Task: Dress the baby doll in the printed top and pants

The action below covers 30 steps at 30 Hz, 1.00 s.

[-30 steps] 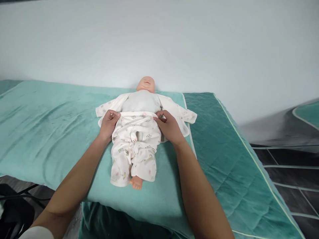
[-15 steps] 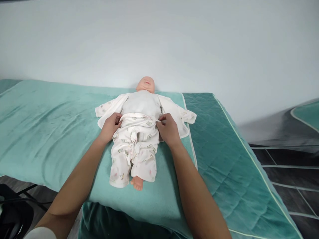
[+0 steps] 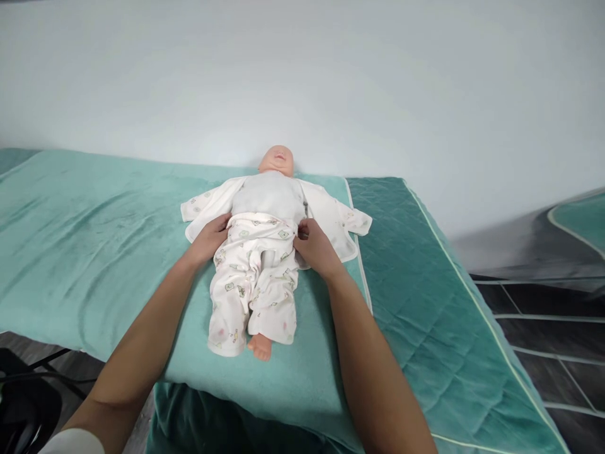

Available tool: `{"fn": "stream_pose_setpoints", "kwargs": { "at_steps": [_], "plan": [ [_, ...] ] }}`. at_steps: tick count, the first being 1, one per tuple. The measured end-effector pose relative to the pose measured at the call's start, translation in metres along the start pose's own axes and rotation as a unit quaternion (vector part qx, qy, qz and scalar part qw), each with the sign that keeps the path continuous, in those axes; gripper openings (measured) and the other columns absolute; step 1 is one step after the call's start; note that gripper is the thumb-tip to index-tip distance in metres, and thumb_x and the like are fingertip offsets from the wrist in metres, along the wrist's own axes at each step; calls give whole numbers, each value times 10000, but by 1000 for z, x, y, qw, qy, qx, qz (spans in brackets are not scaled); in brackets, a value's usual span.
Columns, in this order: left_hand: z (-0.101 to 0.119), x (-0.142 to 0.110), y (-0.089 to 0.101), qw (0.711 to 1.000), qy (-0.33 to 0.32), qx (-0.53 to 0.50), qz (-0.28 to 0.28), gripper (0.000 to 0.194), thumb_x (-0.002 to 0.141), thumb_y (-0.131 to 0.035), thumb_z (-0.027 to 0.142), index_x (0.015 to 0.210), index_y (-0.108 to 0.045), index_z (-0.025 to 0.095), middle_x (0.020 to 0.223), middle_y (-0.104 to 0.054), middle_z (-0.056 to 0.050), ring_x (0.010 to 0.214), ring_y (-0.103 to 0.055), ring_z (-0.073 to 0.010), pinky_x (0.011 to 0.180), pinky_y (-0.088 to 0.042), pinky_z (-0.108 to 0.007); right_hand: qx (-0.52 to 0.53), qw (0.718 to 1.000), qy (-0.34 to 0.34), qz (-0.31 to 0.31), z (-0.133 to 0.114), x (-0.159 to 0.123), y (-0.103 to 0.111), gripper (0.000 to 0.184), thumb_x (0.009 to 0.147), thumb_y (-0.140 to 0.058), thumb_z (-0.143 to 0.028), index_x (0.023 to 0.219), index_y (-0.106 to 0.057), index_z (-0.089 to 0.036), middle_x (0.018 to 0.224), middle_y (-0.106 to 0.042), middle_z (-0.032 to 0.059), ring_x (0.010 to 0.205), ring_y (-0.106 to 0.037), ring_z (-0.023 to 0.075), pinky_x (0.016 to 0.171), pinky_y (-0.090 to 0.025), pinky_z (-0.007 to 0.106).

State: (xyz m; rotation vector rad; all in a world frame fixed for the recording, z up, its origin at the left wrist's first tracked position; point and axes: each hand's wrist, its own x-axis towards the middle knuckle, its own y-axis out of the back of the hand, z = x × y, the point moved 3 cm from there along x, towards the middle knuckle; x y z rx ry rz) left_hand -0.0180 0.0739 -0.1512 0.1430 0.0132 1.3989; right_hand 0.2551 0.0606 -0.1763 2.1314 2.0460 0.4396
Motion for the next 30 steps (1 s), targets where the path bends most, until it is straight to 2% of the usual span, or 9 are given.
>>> {"fn": "stream_pose_setpoints", "kwargs": {
  "at_steps": [3, 5, 7, 9, 13, 17, 21, 25, 30],
  "plan": [
    [0, -2, -5, 995, 28, -80, -55, 400, 799, -717, 275, 1193, -705, 207, 1181, -740, -83, 1085, -670, -248, 991, -511, -392, 24, 999, -23, 6, -6, -3, -4, 220, 743, -677, -371, 866, -555, -236, 756, -594, -23, 688, -505, 160, 602, -411, 270],
    [-2, -2, -6, 990, 44, -121, -54, 427, 786, -733, 278, 1205, -695, 205, 1180, -740, -85, 1074, -678, -244, 974, -520, -387, 44, 998, -45, 21, -12, -6, -5, 199, 761, -649, -387, 814, -539, -230, 684, -531, -44, 629, -448, 140, 550, -339, 254],
    [-3, -2, -5, 989, 48, -133, -48, 433, 782, -745, 295, 1202, -694, 204, 1178, -741, -87, 1074, -679, -241, 973, -521, -382, 57, 996, -58, 40, -19, -9, -5, 195, 769, -633, -397, 795, -550, -222, 656, -498, -51, 609, -425, 134, 546, -317, 259],
    [-3, -2, -5, 990, 42, -128, -46, 425, 791, -747, 327, 1194, -698, 201, 1179, -740, -91, 1081, -677, -242, 982, -517, -381, 50, 996, -53, 56, -26, -13, -2, 201, 791, -621, -408, 803, -596, -209, 674, -523, -42, 639, -449, 141, 585, -345, 271],
    [-4, -1, -4, 993, 31, -108, -43, 427, 808, -744, 357, 1199, -696, 194, 1229, -723, -104, 1120, -660, -242, 1024, -491, -388, 3, 997, -6, 79, -34, -19, 1, 284, 877, -590, -458, 808, -654, -189, 735, -579, -18, 741, -496, 160, 673, -374, 286],
    [-3, -2, -3, 996, 11, -78, -43, 419, 839, -702, 346, 1231, -686, 200, 1286, -705, -93, 1168, -639, -252, 1052, -463, -392, -54, 993, 35, 101, -36, -23, 1, 401, 930, -551, -537, 733, -603, -192, 662, -534, -21, 695, -488, 164, 641, -357, 293],
    [1, -3, -4, 999, -11, -29, -44, 401, 868, -649, 320, 1250, -682, 204, 1290, -705, -77, 1188, -623, -263, 1060, -448, -391, -152, 969, 101, 168, -43, -25, 0, 409, 943, -536, -570, 813, -630, -194, 692, -612, 11, 670, -550, 189, 665, -403, 320],
    [4, -3, -4, 998, -28, 34, -35, 380, 895, -582, 276, 1255, -682, 208, 1293, -701, -76, 1178, -618, -264, 1028, -461, -390, -234, 938, 141, 215, -45, -21, -1, 321, 948, -500, -496, 895, -626, -205, 821, -685, 75, 747, -615, 236, 714, -452, 361],
    [-2, 1, -4, 998, -31, 51, -25, 360, 898, -553, 243, 1230, -685, 199, 1286, -701, -72, 1199, -607, -255, 1058, -442, -386, -230, 949, 99, 193, -31, -7, -2, 131, 835, -539, -292, 933, -592, -224, 871, -681, 74, 774, -613, 240, 750, -493, 387]
  ]
}}
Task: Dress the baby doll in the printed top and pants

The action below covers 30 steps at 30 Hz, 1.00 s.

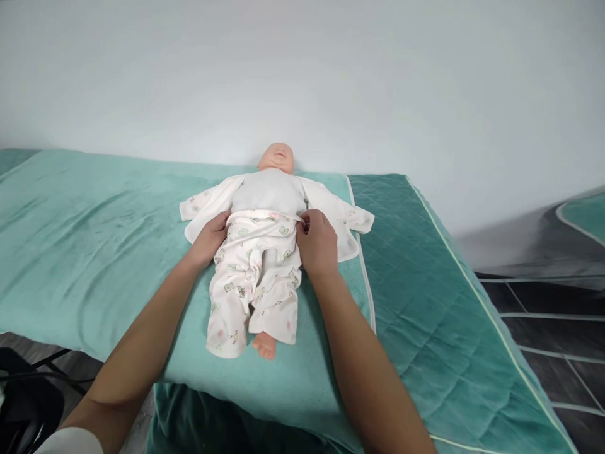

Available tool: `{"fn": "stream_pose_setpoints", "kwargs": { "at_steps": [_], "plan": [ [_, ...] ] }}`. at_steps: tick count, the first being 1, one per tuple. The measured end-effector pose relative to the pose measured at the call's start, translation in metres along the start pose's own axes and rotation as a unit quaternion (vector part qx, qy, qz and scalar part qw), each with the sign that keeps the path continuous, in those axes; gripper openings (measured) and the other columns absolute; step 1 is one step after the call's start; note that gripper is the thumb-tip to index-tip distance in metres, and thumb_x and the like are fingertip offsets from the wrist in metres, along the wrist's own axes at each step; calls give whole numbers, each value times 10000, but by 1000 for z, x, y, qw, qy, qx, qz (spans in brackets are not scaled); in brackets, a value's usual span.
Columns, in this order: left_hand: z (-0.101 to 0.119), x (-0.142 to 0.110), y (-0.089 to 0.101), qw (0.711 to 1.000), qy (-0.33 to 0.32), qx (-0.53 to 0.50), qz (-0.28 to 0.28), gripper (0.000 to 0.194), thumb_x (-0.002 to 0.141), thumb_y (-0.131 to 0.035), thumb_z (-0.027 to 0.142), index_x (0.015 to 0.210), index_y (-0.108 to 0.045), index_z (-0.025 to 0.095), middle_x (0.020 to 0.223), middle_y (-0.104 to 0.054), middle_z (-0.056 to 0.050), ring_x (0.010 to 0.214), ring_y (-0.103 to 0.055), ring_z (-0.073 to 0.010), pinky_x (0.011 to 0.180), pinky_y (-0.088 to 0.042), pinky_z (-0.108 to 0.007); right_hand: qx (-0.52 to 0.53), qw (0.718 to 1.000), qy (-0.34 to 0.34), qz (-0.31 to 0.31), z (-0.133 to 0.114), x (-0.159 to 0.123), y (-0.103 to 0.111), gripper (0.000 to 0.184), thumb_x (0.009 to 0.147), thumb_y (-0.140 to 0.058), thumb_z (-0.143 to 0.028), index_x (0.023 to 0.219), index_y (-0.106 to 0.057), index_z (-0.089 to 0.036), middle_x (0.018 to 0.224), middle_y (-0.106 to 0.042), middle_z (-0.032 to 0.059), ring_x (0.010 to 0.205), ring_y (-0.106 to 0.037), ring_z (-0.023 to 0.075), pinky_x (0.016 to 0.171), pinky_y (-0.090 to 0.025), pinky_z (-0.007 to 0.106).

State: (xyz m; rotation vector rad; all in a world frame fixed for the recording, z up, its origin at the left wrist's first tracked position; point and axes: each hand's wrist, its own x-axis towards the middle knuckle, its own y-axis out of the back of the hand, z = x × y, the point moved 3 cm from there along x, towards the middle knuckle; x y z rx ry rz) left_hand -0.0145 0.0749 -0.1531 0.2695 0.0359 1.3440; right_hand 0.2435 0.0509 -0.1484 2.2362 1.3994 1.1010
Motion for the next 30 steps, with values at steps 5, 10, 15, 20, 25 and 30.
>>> {"fn": "stream_pose_setpoints", "kwargs": {
  "at_steps": [5, 10, 15, 20, 25, 30],
  "plan": [
    [-10, 5, -2, 999, 16, -37, 28, 345, 881, -569, 230, 1211, -667, 203, 1194, -726, -60, 1133, -639, -232, 1034, -456, -374, 48, 996, -71, -19, 14, 9, -10, 160, 749, -587, -208, 904, -554, -228, 900, -672, 67, 807, -620, 244, 775, -507, 399],
    [-13, 12, -4, 992, 93, -74, 44, 408, 814, -675, 246, 1217, -635, 200, 1085, -745, -70, 991, -683, -227, 930, -515, -377, 76, 986, -139, -52, 27, 19, -16, 250, 678, -632, -181, 893, -515, -235, 918, -671, 53, 862, -637, 247, 813, -505, 397],
    [-5, 24, -5, 984, 130, -117, -38, 582, 639, -796, 145, 1205, -665, 160, 1079, -760, -104, 1012, -698, -263, 952, -531, -414, 185, 958, -175, -132, 43, 23, -24, 429, 628, -702, -235, 1027, -547, -241, 1009, -688, 50, 945, -662, 265, 861, -537, 420],
    [-1, 29, -4, 960, 139, -217, -113, 608, 577, -751, 40, 1173, -702, 145, 1094, -766, -102, 1083, -699, -270, 1017, -530, -411, 278, 937, -131, -165, 34, 19, -26, 416, 651, -707, -240, 1037, -552, -259, 989, -704, 28, 960, -670, 259, 871, -563, 412],
    [-8, 30, -2, 950, 142, -260, -93, 555, 606, -743, 36, 1149, -715, 148, 1080, -772, -100, 1074, -714, -256, 1023, -545, -408, 384, 901, -142, -141, 19, 15, -22, 377, 656, -680, -207, 1008, -559, -269, 1004, -726, 17, 997, -682, 260, 867, -578, 417],
    [-11, 31, -3, 948, 133, -275, -87, 531, 629, -754, 46, 1144, -719, 170, 1059, -780, -81, 1057, -721, -247, 998, -569, -403, 475, 851, -163, -152, 12, 13, -18, 369, 605, -716, -203, 928, -552, -267, 977, -738, 4, 938, -699, 251, 734, -583, 365]
  ]
}}
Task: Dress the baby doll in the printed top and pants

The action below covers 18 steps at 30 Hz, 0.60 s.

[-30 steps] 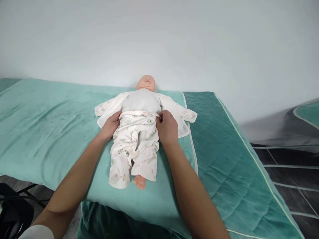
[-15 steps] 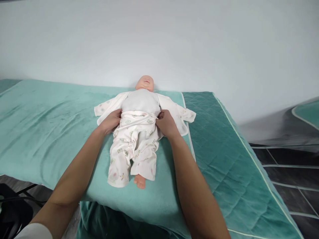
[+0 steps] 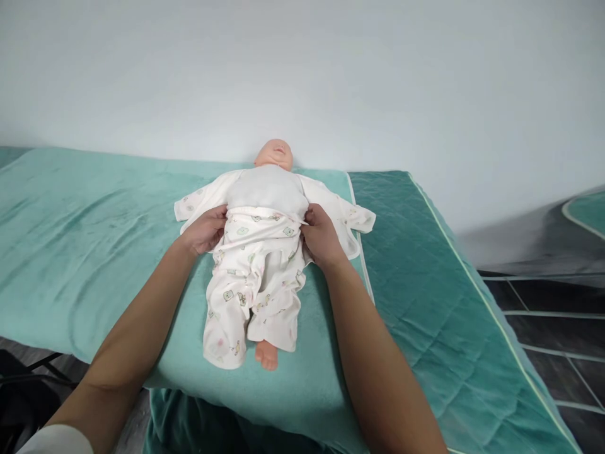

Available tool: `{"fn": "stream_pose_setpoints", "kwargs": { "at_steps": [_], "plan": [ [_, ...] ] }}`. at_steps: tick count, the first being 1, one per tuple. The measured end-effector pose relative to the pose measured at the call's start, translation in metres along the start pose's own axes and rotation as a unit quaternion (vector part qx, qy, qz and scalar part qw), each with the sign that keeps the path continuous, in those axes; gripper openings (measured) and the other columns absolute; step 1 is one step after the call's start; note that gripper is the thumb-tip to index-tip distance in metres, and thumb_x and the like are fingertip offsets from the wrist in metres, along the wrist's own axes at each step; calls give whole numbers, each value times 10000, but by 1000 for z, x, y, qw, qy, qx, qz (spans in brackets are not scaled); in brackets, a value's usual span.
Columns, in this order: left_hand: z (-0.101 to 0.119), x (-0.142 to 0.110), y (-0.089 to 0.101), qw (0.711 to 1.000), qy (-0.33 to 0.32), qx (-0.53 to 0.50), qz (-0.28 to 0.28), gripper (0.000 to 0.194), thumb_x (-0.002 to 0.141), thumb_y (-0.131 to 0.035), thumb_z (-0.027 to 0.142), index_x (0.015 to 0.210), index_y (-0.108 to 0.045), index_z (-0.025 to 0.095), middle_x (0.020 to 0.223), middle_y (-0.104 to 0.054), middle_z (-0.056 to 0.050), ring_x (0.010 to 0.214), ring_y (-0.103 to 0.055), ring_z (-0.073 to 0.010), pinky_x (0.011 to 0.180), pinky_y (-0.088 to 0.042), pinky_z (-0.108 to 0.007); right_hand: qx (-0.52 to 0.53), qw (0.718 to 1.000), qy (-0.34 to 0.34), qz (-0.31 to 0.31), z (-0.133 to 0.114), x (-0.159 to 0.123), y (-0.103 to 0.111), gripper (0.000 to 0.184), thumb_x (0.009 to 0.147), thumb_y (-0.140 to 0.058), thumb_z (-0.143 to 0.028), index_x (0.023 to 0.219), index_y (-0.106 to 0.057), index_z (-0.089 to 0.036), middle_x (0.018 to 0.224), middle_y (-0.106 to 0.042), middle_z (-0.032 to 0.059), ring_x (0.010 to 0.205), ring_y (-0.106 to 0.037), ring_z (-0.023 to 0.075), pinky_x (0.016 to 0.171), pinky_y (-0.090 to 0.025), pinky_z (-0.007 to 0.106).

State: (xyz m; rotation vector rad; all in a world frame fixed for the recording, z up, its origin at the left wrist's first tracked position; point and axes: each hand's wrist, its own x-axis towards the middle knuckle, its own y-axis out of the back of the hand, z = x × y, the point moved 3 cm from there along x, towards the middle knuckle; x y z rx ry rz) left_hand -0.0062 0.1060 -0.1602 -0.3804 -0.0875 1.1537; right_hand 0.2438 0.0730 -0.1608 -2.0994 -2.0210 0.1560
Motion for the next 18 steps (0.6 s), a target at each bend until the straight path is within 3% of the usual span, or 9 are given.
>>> {"fn": "stream_pose_setpoints", "kwargs": {
  "at_steps": [6, 11, 18],
  "plan": [
    [0, -3, -2, 1000, -15, 12, 11, 496, 707, -794, 154, 1193, -709, 204, 1089, -781, -79, 1094, -708, -262, 1024, -557, -427, -54, 998, -28, 8, -4, -2, 2, 356, 631, -710, -332, 926, -525, -261, 963, -740, 22, 742, -674, 219, 542, -494, 312],
    [-1, -3, -1, 999, -20, 35, 7, 504, 725, -797, 214, 1221, -701, 206, 1099, -777, -90, 1113, -705, -273, 1040, -544, -456, -100, 995, -23, -1, -3, -2, 5, 343, 681, -674, -428, 938, -521, -259, 964, -736, 40, 779, -680, 238, 539, -473, 309],
    [3, -9, -10, 993, -75, 86, 29, 450, 735, -772, 238, 1181, -737, 192, 1119, -777, -84, 1131, -685, -276, 1051, -518, -463, -89, 995, -23, -32, -4, -5, 10, 325, 674, -685, -371, 916, -502, -252, 964, -734, 11, 745, -665, 206, 552, -467, 288]
  ]
}}
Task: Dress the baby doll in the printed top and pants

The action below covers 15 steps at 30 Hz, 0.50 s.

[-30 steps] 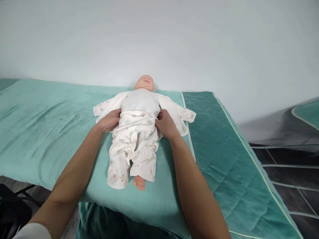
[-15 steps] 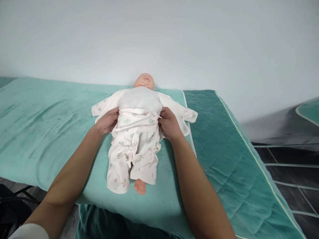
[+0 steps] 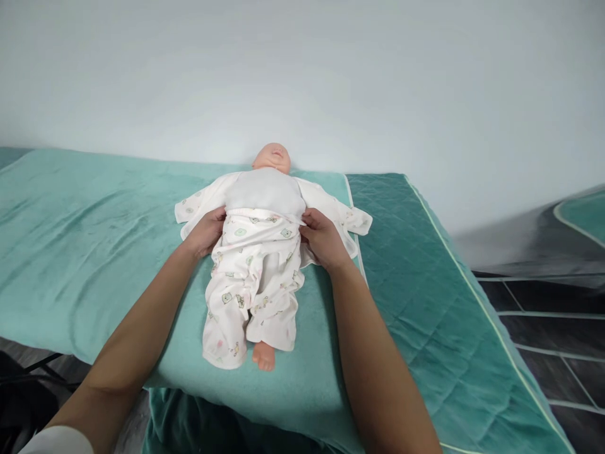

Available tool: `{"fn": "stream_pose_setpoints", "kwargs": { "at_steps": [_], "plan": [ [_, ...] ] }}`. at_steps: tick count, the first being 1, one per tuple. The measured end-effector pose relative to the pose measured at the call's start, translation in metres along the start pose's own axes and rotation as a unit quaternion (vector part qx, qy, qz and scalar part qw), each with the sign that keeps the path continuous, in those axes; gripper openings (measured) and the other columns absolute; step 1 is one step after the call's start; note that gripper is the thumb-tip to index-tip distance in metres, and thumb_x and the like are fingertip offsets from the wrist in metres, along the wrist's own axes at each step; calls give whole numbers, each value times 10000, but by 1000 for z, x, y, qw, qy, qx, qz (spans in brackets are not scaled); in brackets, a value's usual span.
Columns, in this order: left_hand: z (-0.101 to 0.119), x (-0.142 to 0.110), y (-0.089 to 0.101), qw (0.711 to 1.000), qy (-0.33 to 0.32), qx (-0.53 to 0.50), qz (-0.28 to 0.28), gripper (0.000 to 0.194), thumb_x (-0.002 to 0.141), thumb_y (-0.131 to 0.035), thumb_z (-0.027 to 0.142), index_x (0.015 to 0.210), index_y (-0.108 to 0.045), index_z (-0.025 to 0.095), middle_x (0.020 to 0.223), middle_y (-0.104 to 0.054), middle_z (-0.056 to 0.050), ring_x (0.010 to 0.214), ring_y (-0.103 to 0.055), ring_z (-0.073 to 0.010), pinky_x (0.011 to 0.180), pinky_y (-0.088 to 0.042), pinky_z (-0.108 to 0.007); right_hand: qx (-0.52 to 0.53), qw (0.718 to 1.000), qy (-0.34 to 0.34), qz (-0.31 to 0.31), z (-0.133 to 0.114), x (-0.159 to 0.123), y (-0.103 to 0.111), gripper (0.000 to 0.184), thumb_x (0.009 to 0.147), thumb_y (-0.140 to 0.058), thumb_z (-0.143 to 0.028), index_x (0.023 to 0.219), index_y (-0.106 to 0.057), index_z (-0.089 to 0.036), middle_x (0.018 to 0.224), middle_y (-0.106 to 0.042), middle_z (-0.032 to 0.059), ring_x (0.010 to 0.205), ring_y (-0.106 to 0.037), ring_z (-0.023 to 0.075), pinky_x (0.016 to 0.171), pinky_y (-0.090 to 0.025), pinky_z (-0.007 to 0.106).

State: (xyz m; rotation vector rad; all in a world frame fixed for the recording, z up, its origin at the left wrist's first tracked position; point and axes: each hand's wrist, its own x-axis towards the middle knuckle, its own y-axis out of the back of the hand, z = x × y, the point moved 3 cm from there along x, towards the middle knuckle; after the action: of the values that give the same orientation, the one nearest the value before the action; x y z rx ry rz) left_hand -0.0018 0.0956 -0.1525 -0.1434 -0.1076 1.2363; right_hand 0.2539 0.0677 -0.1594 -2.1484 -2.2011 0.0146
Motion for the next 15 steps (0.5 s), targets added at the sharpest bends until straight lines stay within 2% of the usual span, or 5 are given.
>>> {"fn": "stream_pose_setpoints", "kwargs": {
  "at_steps": [6, 9, 11, 13, 15],
  "plan": [
    [8, -5, -2, 990, -69, 118, 42, 248, 835, -659, 278, 1032, -780, 189, 1036, -787, -49, 1090, -674, -270, 1025, -507, -425, 18, 1000, 17, 4, 6, 4, 1, 310, 672, -702, -359, 910, -540, -245, 856, -700, -26, 618, -582, 152, 546, -447, 270],
    [8, -4, 2, 975, -86, 196, 62, 205, 842, -622, 254, 967, -771, 190, 1005, -774, -51, 1053, -655, -262, 1007, -490, -399, -16, 1000, 20, 16, 9, 6, 3, 299, 690, -673, -398, 922, -559, -248, 821, -676, -32, 620, -565, 156, 566, -470, 285],
    [7, -4, 4, 959, -97, 248, 100, 173, 824, -617, 223, 934, -746, 188, 980, -751, -55, 985, -636, -246, 964, -489, -384, -53, 998, 26, 34, 10, 6, 5, 277, 707, -649, -398, 929, -590, -242, 800, -663, -25, 643, -576, 168, 593, -498, 307],
    [6, -7, 7, 943, -108, 274, 154, 163, 800, -624, 193, 945, -700, 192, 942, -713, -47, 895, -612, -215, 898, -498, -362, -112, 989, 57, 79, 8, 3, 7, 252, 730, -635, -363, 945, -630, -233, 822, -669, 0, 707, -612, 191, 653, -540, 346],
    [8, -11, 6, 931, -140, 276, 195, 193, 788, -626, 168, 975, -652, 207, 963, -672, -35, 870, -598, -187, 855, -508, -332, -194, 964, 137, 124, 0, -3, 7, 234, 769, -612, -310, 986, -652, -233, 941, -684, 44, 852, -650, 228, 759, -575, 397]
  ]
}}
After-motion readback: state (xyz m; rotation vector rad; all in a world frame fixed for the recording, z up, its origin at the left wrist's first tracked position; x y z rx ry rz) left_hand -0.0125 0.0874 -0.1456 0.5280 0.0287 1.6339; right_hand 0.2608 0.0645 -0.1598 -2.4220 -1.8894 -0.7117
